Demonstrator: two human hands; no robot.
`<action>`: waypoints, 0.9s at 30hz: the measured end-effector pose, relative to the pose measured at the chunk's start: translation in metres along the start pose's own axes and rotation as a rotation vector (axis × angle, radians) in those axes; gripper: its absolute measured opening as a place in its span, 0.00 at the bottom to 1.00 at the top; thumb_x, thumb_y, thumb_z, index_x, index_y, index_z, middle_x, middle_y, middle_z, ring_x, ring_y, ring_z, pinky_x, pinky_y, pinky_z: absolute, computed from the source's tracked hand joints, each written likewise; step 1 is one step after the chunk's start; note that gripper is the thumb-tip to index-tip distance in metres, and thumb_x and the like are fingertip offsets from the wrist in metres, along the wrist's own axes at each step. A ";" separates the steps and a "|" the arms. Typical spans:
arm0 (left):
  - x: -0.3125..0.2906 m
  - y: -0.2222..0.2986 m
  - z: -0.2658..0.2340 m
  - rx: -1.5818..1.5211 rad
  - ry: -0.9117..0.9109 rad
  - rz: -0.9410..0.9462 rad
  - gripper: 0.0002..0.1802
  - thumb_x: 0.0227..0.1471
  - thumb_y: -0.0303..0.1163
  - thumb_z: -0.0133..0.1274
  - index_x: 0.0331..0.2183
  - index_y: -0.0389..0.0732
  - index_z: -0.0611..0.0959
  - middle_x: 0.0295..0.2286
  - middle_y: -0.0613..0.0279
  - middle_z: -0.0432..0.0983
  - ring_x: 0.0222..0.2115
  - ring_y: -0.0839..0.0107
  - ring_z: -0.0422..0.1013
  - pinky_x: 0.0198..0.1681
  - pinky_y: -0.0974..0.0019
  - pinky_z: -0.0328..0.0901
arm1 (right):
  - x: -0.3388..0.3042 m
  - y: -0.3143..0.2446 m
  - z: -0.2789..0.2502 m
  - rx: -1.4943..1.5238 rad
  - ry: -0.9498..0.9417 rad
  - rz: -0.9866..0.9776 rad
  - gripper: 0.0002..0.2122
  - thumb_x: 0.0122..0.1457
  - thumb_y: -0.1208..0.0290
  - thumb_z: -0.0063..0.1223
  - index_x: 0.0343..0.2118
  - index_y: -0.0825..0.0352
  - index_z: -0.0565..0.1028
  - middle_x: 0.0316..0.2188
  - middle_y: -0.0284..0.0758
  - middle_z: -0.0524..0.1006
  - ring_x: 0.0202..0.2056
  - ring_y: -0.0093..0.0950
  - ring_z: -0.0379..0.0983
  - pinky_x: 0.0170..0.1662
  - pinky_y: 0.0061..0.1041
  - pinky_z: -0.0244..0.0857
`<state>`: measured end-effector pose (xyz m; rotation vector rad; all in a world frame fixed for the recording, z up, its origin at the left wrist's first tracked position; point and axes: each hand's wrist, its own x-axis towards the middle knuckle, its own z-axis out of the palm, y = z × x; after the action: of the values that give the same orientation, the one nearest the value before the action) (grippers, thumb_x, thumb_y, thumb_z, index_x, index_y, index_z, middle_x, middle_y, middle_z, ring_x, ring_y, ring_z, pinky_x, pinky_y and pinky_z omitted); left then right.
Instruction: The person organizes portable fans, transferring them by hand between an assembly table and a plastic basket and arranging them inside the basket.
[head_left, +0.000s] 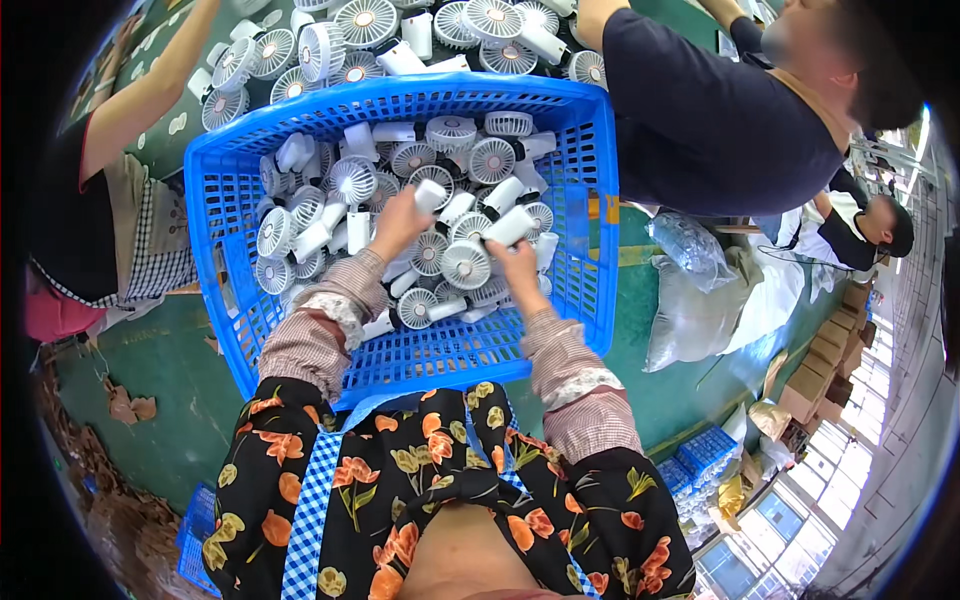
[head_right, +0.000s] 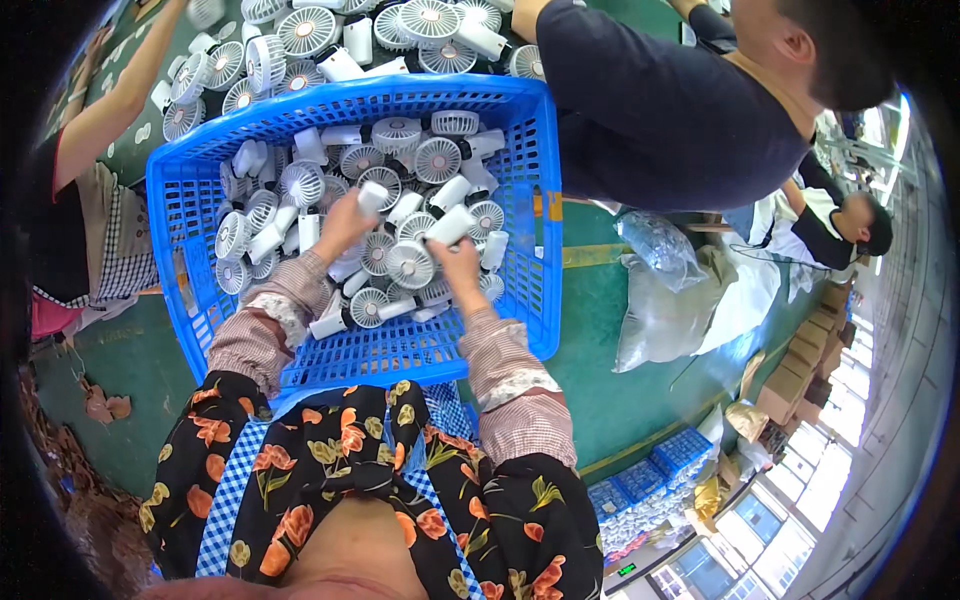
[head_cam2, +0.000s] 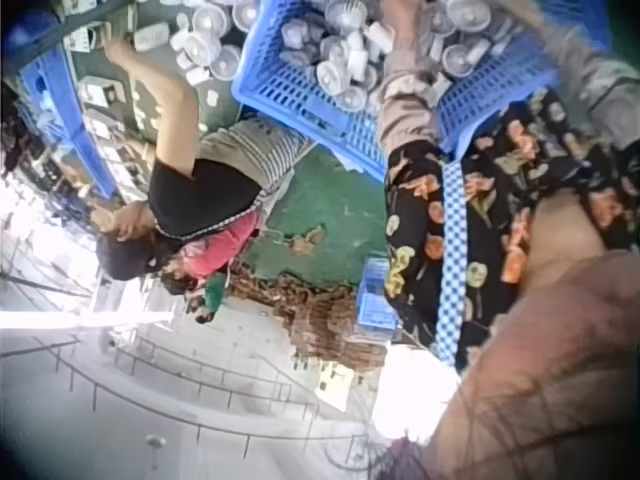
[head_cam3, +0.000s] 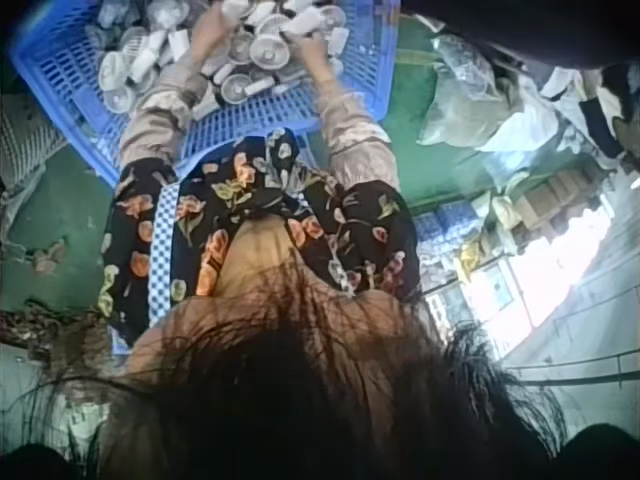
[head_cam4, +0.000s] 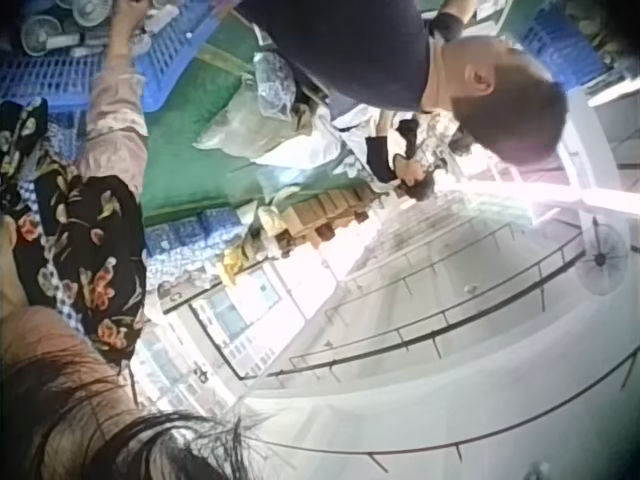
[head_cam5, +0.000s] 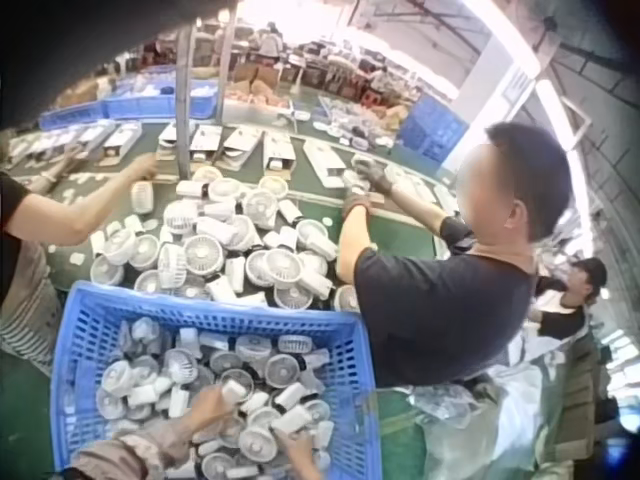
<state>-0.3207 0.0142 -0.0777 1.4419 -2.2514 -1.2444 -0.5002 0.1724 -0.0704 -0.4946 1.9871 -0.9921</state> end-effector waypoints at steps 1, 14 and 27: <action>0.002 -0.011 -0.002 -0.133 0.077 -0.076 0.24 0.32 0.38 0.59 0.32 0.33 0.72 0.27 0.45 0.73 0.28 0.50 0.70 0.34 0.54 0.64 | 0.010 -0.008 -0.007 0.002 -0.003 -0.041 0.19 0.43 0.64 0.60 0.36 0.72 0.73 0.33 0.38 0.76 0.33 0.25 0.72 0.38 0.24 0.64; -0.006 -0.007 0.033 -0.665 -0.573 -0.329 0.35 0.43 0.36 0.53 0.52 0.36 0.60 0.43 0.54 0.65 0.42 0.67 0.64 0.44 0.68 0.60 | 0.059 0.010 -0.003 -0.065 -0.123 0.008 0.31 0.41 0.56 0.61 0.48 0.64 0.64 0.43 0.44 0.69 0.44 0.35 0.66 0.46 0.30 0.59; -0.022 -0.003 0.043 -1.061 -0.607 -0.413 0.30 0.44 0.30 0.52 0.50 0.39 0.62 0.43 0.60 0.66 0.42 0.70 0.65 0.44 0.69 0.62 | 0.057 0.000 -0.002 0.350 -0.487 0.329 0.33 0.45 0.63 0.60 0.51 0.71 0.57 0.45 0.43 0.67 0.41 0.32 0.69 0.39 0.28 0.66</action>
<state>-0.3314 0.0551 -0.1014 1.1436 -1.0320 -2.6884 -0.5346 0.1368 -0.0989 -0.1806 1.3691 -0.8832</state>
